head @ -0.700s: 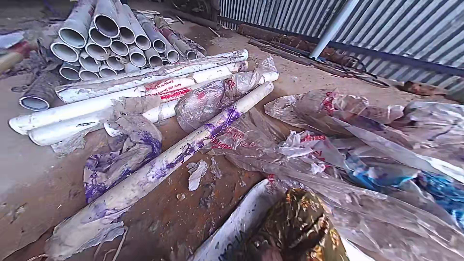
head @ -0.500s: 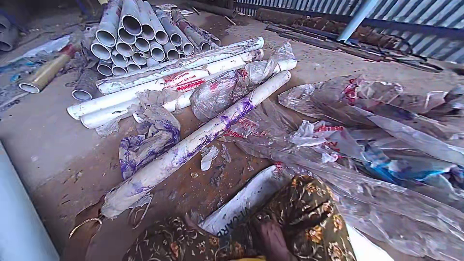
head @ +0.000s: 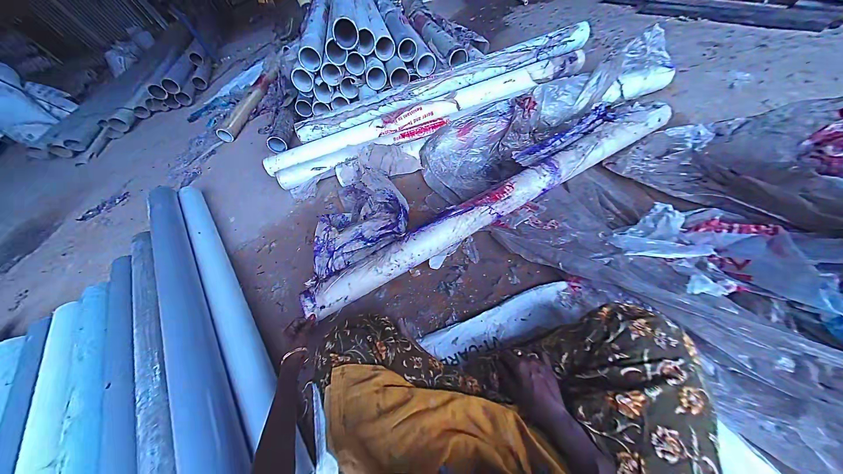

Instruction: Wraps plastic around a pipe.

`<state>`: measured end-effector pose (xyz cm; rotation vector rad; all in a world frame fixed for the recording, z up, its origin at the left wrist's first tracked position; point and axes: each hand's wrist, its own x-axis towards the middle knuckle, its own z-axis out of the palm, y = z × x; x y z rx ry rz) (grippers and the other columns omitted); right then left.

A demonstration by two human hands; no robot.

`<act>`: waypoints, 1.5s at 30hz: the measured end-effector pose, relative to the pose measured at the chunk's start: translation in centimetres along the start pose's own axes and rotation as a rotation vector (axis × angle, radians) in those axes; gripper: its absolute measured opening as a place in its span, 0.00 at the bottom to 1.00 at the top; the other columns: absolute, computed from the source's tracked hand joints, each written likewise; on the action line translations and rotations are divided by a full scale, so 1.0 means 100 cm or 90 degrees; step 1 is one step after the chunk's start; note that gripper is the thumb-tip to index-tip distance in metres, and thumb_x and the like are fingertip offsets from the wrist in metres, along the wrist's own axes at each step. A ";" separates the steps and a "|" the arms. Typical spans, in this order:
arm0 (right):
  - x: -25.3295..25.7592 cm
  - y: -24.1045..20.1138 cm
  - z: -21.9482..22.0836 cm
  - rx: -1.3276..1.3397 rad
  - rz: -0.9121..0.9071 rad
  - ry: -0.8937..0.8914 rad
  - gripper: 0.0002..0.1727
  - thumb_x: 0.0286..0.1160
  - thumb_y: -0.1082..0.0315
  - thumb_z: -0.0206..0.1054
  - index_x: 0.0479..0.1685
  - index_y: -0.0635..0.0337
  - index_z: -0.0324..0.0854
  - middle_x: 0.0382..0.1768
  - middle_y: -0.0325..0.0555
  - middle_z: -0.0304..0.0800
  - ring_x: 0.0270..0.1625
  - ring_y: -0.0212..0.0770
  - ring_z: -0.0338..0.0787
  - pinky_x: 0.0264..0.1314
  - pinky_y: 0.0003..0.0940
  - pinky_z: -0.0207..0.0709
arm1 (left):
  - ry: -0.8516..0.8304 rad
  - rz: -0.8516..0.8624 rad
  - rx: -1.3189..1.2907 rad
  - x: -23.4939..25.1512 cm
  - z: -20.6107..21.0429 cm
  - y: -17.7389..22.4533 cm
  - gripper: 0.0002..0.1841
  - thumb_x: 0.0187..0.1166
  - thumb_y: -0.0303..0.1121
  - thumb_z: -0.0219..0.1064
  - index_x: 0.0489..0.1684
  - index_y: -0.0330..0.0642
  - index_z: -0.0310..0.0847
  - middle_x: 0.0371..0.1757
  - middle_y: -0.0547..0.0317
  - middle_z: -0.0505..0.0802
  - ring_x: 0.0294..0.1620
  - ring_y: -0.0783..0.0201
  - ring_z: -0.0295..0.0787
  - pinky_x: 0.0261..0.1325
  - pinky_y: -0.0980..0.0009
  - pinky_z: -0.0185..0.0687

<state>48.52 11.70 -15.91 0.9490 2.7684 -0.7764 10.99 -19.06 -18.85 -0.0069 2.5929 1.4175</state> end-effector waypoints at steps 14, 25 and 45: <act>0.003 0.003 -0.003 -0.003 0.001 -0.047 0.19 0.86 0.60 0.60 0.54 0.66 0.89 0.45 0.64 0.95 0.57 0.64 0.92 0.82 0.64 0.58 | -0.076 -0.115 0.359 -0.047 0.004 0.021 0.22 0.91 0.40 0.58 0.73 0.33 0.81 0.74 0.35 0.85 0.81 0.39 0.76 0.84 0.41 0.62; 0.005 0.002 -0.015 0.019 0.024 -0.130 0.21 0.88 0.58 0.58 0.61 0.67 0.86 0.52 0.65 0.93 0.63 0.64 0.89 0.84 0.63 0.55 | 0.073 -0.065 0.209 -0.043 -0.006 0.037 0.25 0.87 0.31 0.62 0.82 0.33 0.70 0.82 0.34 0.77 0.87 0.38 0.67 0.88 0.38 0.51; 0.012 0.006 -0.023 0.069 0.036 -0.205 0.24 0.91 0.55 0.54 0.65 0.66 0.83 0.58 0.64 0.91 0.69 0.61 0.85 0.87 0.59 0.50 | 0.112 -0.013 0.297 -0.019 0.066 0.134 0.20 0.90 0.38 0.59 0.66 0.31 0.85 0.74 0.31 0.84 0.83 0.36 0.72 0.86 0.32 0.48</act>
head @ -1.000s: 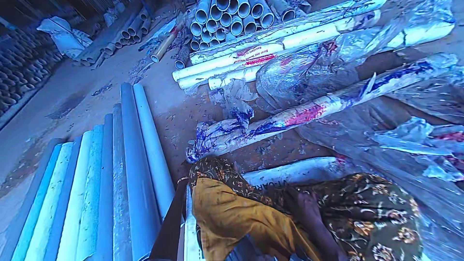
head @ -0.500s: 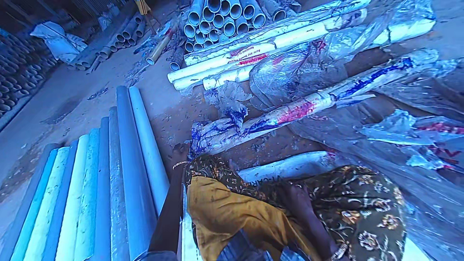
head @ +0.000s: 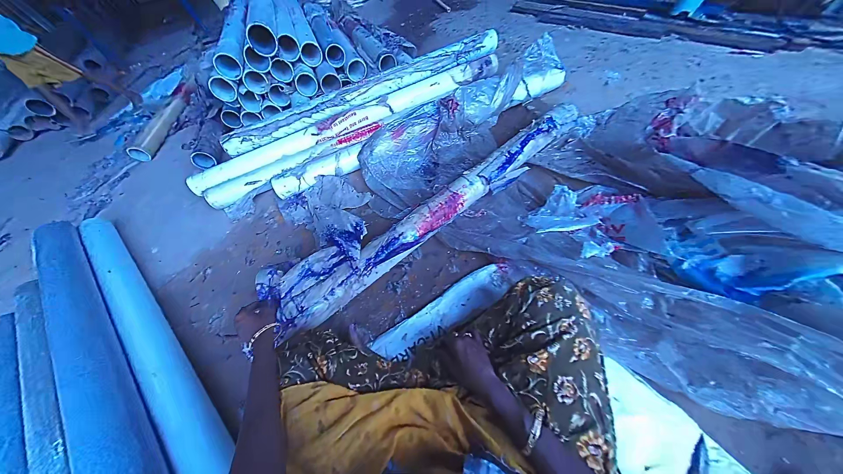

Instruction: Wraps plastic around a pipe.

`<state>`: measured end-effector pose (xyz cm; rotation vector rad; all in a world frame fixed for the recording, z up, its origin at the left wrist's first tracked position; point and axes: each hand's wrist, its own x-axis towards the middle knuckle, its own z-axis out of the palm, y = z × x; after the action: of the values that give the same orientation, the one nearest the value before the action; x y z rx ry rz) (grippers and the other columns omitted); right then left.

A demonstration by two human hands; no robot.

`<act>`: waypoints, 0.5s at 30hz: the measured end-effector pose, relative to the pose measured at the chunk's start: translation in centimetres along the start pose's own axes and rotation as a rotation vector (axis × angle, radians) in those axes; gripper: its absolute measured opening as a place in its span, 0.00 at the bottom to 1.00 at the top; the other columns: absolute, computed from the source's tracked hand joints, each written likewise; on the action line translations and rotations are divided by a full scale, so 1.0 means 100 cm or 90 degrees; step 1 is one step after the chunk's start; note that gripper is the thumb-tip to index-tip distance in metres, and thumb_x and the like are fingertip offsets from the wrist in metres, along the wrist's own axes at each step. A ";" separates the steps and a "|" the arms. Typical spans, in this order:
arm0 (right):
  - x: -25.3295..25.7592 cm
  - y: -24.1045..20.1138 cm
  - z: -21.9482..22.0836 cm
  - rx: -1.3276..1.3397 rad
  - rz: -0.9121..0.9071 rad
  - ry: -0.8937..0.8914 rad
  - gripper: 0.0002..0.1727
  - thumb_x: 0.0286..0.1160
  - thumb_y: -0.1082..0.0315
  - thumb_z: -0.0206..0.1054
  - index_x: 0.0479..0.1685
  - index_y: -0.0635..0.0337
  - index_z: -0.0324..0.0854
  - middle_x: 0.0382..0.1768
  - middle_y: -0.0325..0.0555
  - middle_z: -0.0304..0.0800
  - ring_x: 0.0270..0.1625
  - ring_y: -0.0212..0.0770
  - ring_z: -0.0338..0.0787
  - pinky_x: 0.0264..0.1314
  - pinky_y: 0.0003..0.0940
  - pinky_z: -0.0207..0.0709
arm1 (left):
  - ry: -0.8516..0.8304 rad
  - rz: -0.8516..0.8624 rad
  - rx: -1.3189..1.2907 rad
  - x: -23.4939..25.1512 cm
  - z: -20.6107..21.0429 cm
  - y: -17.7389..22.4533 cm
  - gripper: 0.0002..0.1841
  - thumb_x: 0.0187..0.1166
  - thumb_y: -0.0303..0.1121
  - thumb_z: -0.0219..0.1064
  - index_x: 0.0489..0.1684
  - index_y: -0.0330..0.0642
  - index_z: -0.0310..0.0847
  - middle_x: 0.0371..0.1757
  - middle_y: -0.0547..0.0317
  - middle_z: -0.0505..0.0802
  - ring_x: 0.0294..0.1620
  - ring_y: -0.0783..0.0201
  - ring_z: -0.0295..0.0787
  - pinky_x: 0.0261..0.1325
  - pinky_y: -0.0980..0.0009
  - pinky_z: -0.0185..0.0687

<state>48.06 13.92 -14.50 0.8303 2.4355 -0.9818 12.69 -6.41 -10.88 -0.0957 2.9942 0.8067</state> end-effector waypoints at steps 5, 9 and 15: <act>0.000 -0.002 -0.003 0.020 -0.003 -0.011 0.23 0.91 0.57 0.54 0.66 0.67 0.82 0.57 0.65 0.91 0.67 0.61 0.86 0.88 0.59 0.49 | 0.090 0.016 -0.066 0.009 0.007 -0.019 0.19 0.88 0.36 0.60 0.65 0.31 0.86 0.74 0.29 0.83 0.85 0.33 0.69 0.87 0.33 0.45; 0.000 -0.002 -0.003 0.036 -0.009 -0.005 0.22 0.90 0.57 0.56 0.65 0.66 0.83 0.56 0.64 0.91 0.66 0.61 0.87 0.87 0.60 0.49 | 0.113 0.000 -0.093 0.017 0.009 -0.027 0.19 0.88 0.39 0.61 0.64 0.34 0.87 0.74 0.32 0.85 0.85 0.35 0.69 0.88 0.36 0.46; -0.002 -0.002 -0.003 0.041 -0.006 0.000 0.22 0.90 0.56 0.56 0.67 0.63 0.83 0.57 0.62 0.92 0.67 0.60 0.87 0.87 0.61 0.50 | 0.165 0.031 -0.113 0.019 0.014 -0.030 0.18 0.87 0.37 0.63 0.59 0.31 0.89 0.70 0.31 0.88 0.83 0.32 0.71 0.88 0.32 0.41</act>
<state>48.03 13.91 -14.12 0.8414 2.4209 -1.0676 11.06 -8.34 -13.70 -0.1433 3.1657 1.1490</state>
